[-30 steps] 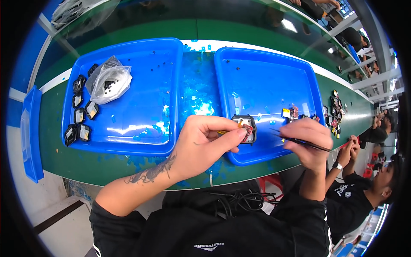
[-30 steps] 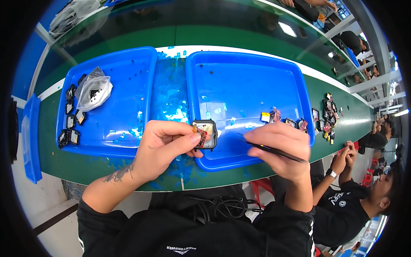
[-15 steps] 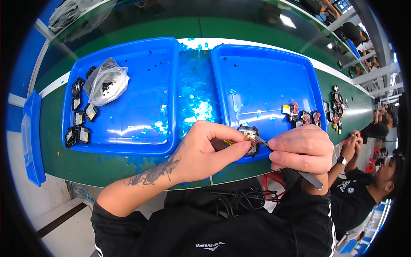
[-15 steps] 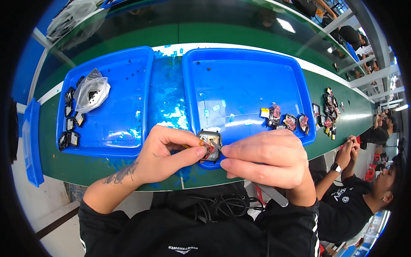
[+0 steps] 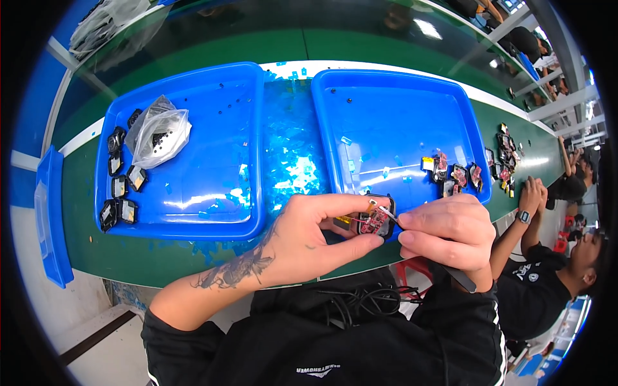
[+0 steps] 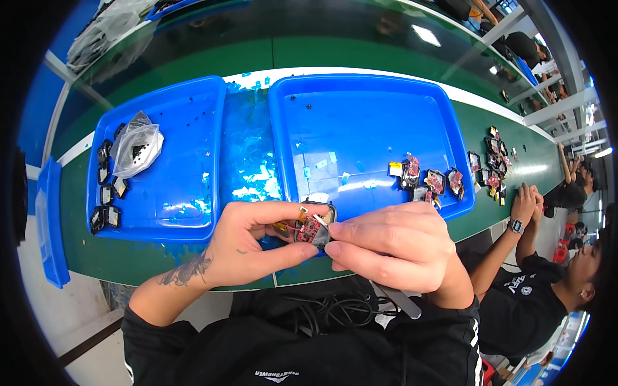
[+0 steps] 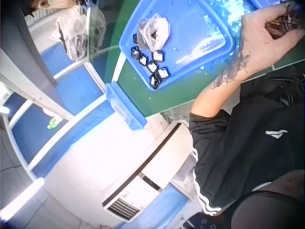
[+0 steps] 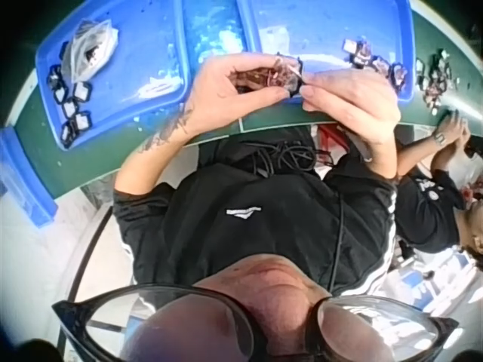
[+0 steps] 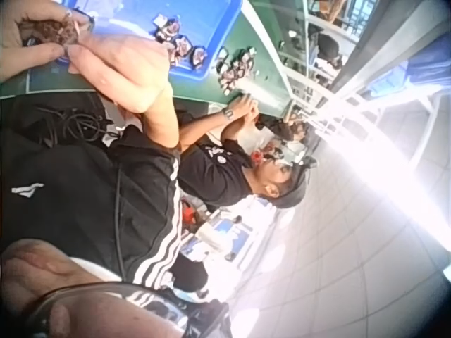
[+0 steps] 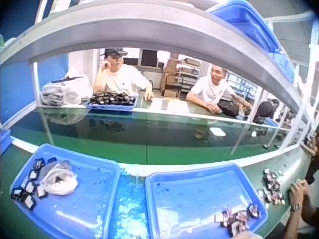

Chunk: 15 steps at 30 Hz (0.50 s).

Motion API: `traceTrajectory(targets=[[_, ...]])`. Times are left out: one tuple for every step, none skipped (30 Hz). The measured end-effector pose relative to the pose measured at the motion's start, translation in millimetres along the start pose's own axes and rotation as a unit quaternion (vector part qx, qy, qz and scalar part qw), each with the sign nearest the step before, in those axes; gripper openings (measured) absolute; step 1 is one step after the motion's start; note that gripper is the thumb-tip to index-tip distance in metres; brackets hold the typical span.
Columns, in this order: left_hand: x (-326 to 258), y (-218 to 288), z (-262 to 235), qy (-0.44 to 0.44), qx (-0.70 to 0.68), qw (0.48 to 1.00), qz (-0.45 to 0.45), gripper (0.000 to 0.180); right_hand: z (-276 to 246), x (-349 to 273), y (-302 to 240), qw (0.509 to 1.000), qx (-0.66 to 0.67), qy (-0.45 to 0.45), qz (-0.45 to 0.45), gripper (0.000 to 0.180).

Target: The worker is assembling small electronic components, specifically installing internal parts into smartwatch housings using tweezers.

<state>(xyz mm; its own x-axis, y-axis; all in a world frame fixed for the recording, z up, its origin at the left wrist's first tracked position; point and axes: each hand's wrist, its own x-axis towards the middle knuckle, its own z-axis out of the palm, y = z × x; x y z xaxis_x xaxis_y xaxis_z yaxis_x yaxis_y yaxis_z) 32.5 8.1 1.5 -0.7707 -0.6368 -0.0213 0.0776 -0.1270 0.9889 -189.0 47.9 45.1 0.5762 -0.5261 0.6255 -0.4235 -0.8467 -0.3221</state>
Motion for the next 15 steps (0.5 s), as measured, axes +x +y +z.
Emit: traceTrajectory(targets=[[-0.8, -4.3, 1.9, 0.029, -0.007, 0.999, 0.023, 0.043, 1.0, -0.6, -1.3, 1.000, -0.001, 0.003, 0.002, 0.025], [-0.2, -5.9, 3.6, 0.056, -0.015, 0.997, 0.048, 0.043, -0.4, -0.6, -2.7, 1.000, -0.020, 0.005, -0.008, 0.026], [-0.9, -3.7, 4.2, 0.052, -0.014, 0.997, 0.048, 0.043, -1.6, -0.5, -4.3, 0.999, -0.039, 0.007, -0.017, 0.026], [-2.3, -0.2, 4.1, 0.057, 0.000, 0.997, 0.045, 0.049, -1.8, -0.7, -7.1, 0.999, -0.042, 0.010, -0.015, 0.026], [-3.2, 2.3, 3.2, 0.065, 0.017, 0.997, 0.042, 0.056, -0.3, -0.2, -9.2, 0.998, -0.058, 0.018, -0.013, 0.026], [-3.1, 2.5, 5.0, 0.064, 0.022, 0.997, 0.040, 0.056, 1.3, -0.2, -11.8, 0.997, -0.073, 0.026, -0.011, 0.026], [-2.7, 1.9, 8.5, 0.091, 0.024, 0.993, 0.066, 0.062, 2.5, -0.9, -15.5, 0.998, -0.064, 0.027, 0.004, 0.026], [-2.3, 1.2, 8.9, 0.115, 0.030, 0.989, 0.093, 0.067, 4.1, -3.6, -17.0, 0.998, -0.064, 0.020, -0.004, 0.027], [-2.8, -2.2, 6.6, 0.102, 0.075, 0.984, 0.121, 0.075, 10.5, -5.9, -20.0, 0.996, -0.082, 0.046, -0.003, 0.026], [-3.3, -1.7, 6.0, 0.098, 0.083, 0.985, 0.119, 0.075, 18.8, -7.4, -22.2, 0.992, -0.100, 0.072, -0.001, 0.026], [-4.3, -1.2, 7.1, 0.113, 0.098, 0.979, 0.137, 0.074, 25.2, -8.7, -23.5, 0.989, -0.110, 0.101, 0.002, 0.025], [-5.4, -0.7, 8.8, 0.127, 0.113, 0.973, 0.154, 0.073, 27.5, -8.3, -25.3, 0.986, -0.121, 0.118, 0.014, 0.024], [-6.9, 0.0, 11.4, 0.148, 0.103, 0.974, 0.138, 0.069, 29.8, -8.8, -26.9, 0.983, -0.132, 0.126, 0.015, 0.024], [-7.6, -0.9, 11.6, 0.144, 0.112, 0.974, 0.135, 0.069, 31.7, -9.6, -27.6, 0.981, -0.142, 0.135, 0.015, 0.024], [-8.1, -3.3, 10.5, 0.155, 0.146, 0.964, 0.162, 0.068, 33.8, -10.4, -28.0, 0.979, -0.148, 0.144, 0.009, 0.023]])
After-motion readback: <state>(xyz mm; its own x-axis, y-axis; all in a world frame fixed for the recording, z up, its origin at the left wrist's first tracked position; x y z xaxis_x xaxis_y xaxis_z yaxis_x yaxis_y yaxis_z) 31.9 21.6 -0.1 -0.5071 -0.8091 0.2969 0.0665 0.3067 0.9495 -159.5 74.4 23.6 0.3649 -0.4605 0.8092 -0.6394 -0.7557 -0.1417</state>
